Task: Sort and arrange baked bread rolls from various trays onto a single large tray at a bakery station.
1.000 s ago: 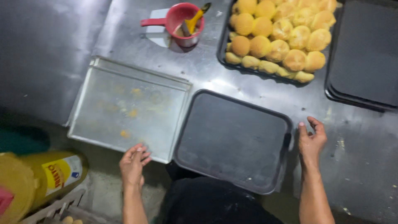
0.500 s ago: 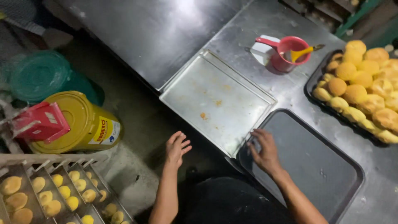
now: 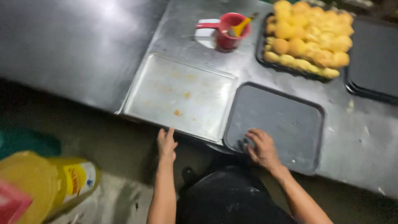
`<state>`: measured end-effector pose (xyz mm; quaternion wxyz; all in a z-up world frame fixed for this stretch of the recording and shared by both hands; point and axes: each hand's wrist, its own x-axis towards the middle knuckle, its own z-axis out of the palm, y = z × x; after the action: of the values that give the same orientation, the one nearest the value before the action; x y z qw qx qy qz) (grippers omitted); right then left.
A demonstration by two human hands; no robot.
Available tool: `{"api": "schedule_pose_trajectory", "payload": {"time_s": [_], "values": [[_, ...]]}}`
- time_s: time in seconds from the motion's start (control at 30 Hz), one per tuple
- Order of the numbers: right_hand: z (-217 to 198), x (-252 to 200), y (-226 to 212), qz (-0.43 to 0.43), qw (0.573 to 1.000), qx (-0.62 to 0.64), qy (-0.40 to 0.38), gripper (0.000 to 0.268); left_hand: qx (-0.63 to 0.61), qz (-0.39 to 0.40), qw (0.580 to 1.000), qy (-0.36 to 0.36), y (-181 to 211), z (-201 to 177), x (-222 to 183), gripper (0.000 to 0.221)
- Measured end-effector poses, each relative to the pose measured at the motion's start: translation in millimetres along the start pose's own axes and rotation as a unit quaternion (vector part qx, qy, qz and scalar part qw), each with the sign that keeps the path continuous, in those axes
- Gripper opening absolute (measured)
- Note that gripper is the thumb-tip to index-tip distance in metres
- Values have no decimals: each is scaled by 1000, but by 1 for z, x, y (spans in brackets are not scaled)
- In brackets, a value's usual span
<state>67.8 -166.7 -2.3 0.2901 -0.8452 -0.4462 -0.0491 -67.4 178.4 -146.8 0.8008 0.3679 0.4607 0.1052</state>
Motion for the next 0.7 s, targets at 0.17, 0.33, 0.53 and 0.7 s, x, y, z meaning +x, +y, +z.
{"api": "schedule_pose_trajectory", "payload": {"time_s": [0.17, 0.33, 0.53, 0.7], "values": [[-70, -74, 112, 202, 949, -214, 114, 39, 201, 115, 971, -61, -64, 14, -37, 33], [-95, -107, 231, 429, 865, -245, 92, 62, 190, -32, 959, -209, -109, 85, -65, 35], [-103, -124, 286, 444, 878, -175, 17, 63, 107, -45, 983, -142, -140, 141, -60, 38], [-91, -148, 383, 415, 896, -156, -31, 71, 105, 3, 994, -7, -166, 154, -53, 37]]}}
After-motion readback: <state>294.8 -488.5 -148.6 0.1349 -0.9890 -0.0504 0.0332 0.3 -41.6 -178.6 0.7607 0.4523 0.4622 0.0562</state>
